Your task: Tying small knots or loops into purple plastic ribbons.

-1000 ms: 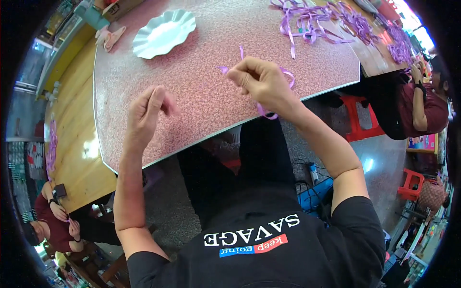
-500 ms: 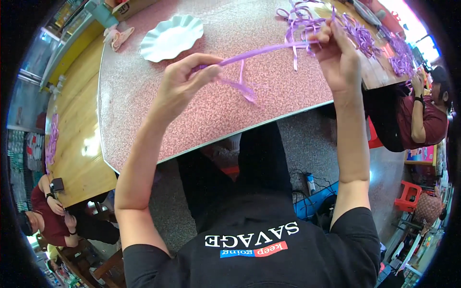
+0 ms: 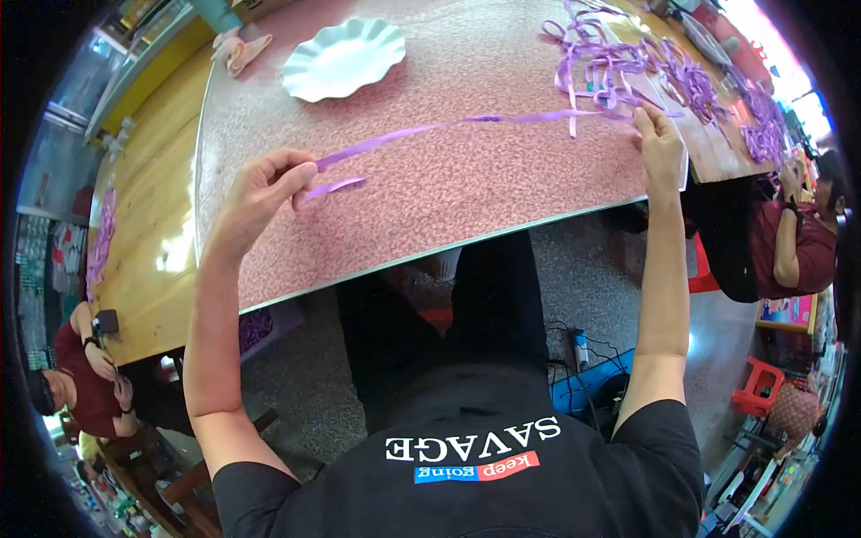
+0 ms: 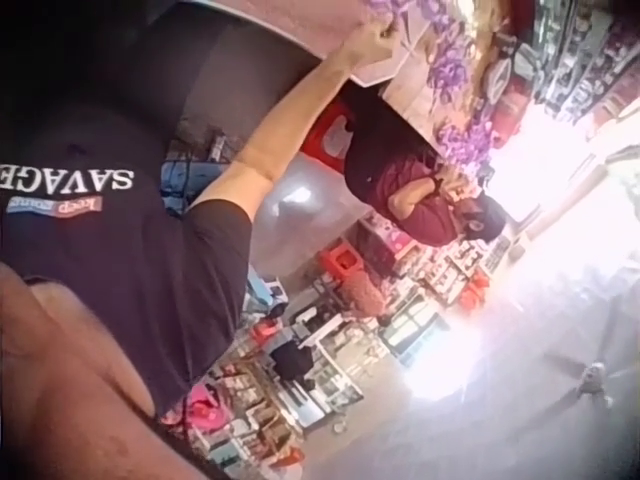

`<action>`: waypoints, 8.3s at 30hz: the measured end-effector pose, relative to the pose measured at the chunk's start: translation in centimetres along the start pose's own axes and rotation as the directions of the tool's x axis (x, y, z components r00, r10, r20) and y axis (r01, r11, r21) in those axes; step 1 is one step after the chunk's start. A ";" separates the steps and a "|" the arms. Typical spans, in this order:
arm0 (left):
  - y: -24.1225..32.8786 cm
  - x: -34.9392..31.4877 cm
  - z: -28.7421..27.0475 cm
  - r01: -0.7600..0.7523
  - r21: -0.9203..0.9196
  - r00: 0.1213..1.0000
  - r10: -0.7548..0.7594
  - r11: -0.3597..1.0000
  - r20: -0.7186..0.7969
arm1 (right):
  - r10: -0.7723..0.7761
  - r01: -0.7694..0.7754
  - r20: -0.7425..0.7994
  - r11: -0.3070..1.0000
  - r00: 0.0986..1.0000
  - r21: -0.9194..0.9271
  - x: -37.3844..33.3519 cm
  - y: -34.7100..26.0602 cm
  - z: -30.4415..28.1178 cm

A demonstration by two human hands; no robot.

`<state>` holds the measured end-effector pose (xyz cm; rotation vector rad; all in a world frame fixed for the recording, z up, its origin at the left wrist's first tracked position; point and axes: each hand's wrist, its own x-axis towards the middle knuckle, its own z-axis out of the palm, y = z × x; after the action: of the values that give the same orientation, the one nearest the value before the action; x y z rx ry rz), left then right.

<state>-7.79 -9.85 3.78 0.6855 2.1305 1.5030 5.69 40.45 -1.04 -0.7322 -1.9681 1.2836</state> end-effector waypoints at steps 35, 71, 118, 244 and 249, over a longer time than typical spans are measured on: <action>2.1 -0.4 4.3 -0.169 0.040 0.975 0.161 0.985 0.155 | -0.354 0.157 0.762 0.934 0.541 0.322 -16.6 -13.8 15.6; 1.8 -0.5 8.2 -0.239 -0.604 0.964 0.259 0.760 -0.056 | -0.064 -0.354 0.736 0.846 0.674 0.398 -16.2 -12.8 15.1; 1.3 -0.8 10.2 -0.415 -0.166 0.842 0.308 0.895 -0.443 | -0.869 0.859 0.239 0.479 0.433 0.184 -17.4 -12.2 16.8; 0.8 0.3 8.5 -0.386 0.113 0.909 0.398 0.916 -0.126 | -0.208 0.028 0.766 0.970 0.609 0.241 -15.9 -12.6 13.8; 0.6 0.2 8.6 -0.373 0.109 0.912 0.385 0.922 -0.139 | -0.207 0.091 0.753 0.977 0.625 0.193 -16.0 -13.0 13.4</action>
<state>-2.62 -3.26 1.69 1.0959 2.2815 1.7249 3.92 16.34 3.49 0.1295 -2.4804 1.7926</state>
